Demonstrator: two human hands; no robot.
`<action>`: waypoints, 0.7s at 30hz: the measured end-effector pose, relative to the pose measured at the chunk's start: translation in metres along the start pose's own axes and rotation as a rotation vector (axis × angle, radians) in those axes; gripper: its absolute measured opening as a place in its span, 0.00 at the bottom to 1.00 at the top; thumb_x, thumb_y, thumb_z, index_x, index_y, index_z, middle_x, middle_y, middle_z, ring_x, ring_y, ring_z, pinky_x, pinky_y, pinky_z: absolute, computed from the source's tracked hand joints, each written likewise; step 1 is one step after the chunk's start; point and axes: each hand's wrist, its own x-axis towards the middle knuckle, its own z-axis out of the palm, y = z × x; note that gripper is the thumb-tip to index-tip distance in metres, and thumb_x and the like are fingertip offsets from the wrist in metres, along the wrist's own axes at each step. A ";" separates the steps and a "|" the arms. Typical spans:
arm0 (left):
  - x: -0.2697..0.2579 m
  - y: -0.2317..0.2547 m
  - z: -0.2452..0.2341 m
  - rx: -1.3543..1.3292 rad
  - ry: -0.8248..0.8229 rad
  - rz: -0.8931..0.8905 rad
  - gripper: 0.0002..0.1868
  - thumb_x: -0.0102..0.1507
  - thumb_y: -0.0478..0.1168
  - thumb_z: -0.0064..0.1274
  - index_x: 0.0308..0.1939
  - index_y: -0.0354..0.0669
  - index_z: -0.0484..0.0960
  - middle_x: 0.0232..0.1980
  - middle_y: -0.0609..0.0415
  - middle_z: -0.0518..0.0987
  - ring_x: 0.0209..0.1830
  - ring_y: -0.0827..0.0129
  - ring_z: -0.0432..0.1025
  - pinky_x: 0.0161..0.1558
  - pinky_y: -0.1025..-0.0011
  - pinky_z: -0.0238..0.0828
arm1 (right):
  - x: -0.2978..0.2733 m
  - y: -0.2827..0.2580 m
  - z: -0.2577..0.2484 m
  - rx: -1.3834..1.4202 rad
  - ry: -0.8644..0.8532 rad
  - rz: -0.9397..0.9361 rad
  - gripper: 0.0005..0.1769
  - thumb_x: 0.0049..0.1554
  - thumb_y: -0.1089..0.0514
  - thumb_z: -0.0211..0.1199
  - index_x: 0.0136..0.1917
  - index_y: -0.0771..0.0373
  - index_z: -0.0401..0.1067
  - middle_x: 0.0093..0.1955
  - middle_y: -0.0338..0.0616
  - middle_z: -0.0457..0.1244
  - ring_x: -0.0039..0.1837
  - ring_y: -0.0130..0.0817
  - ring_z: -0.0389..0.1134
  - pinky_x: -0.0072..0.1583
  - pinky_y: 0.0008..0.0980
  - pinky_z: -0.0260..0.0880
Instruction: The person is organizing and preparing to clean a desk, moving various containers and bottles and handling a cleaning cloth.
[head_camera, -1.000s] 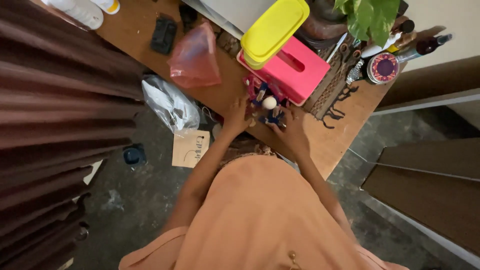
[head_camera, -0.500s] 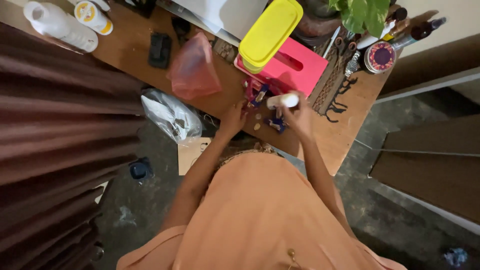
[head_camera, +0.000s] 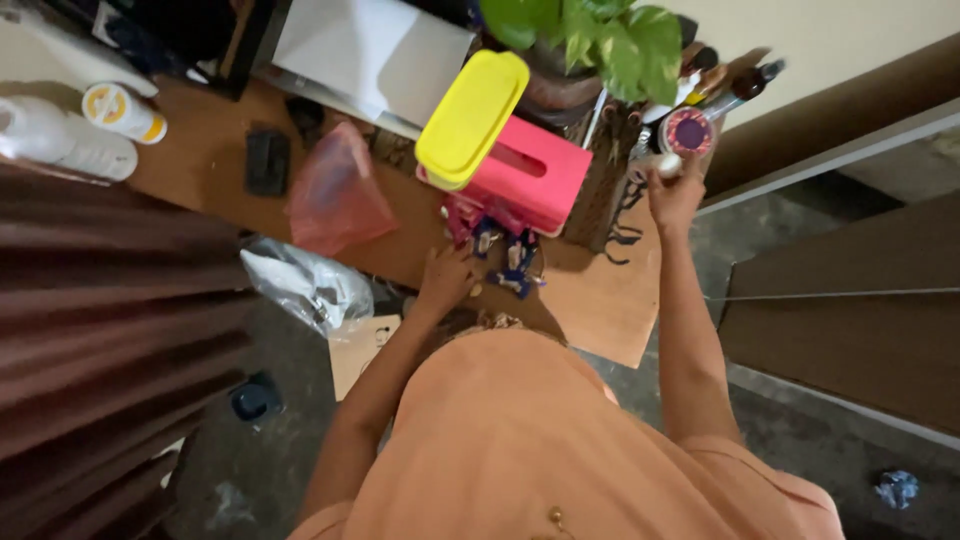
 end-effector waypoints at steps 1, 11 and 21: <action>-0.001 0.004 -0.010 -0.041 -0.009 -0.020 0.15 0.62 0.51 0.54 0.49 0.56 0.85 0.64 0.61 0.77 0.59 0.60 0.68 0.56 0.54 0.56 | 0.011 -0.004 0.005 0.059 -0.073 0.046 0.30 0.52 0.58 0.77 0.65 0.56 0.68 0.53 0.66 0.66 0.53 0.61 0.73 0.55 0.53 0.76; -0.007 0.008 -0.050 -0.608 0.098 -0.313 0.12 0.65 0.50 0.59 0.42 0.48 0.81 0.33 0.50 0.79 0.39 0.54 0.74 0.43 0.62 0.70 | 0.042 0.057 0.016 -0.180 -0.140 0.213 0.28 0.49 0.48 0.73 0.61 0.51 0.68 0.50 0.54 0.68 0.56 0.60 0.73 0.58 0.57 0.72; 0.017 0.061 -0.091 -0.646 0.492 -0.075 0.14 0.64 0.47 0.62 0.53 0.52 0.83 0.43 0.57 0.82 0.46 0.62 0.78 0.53 0.67 0.74 | 0.024 0.073 0.012 -0.038 -0.223 0.223 0.31 0.52 0.53 0.72 0.67 0.49 0.66 0.48 0.55 0.70 0.56 0.56 0.73 0.62 0.55 0.70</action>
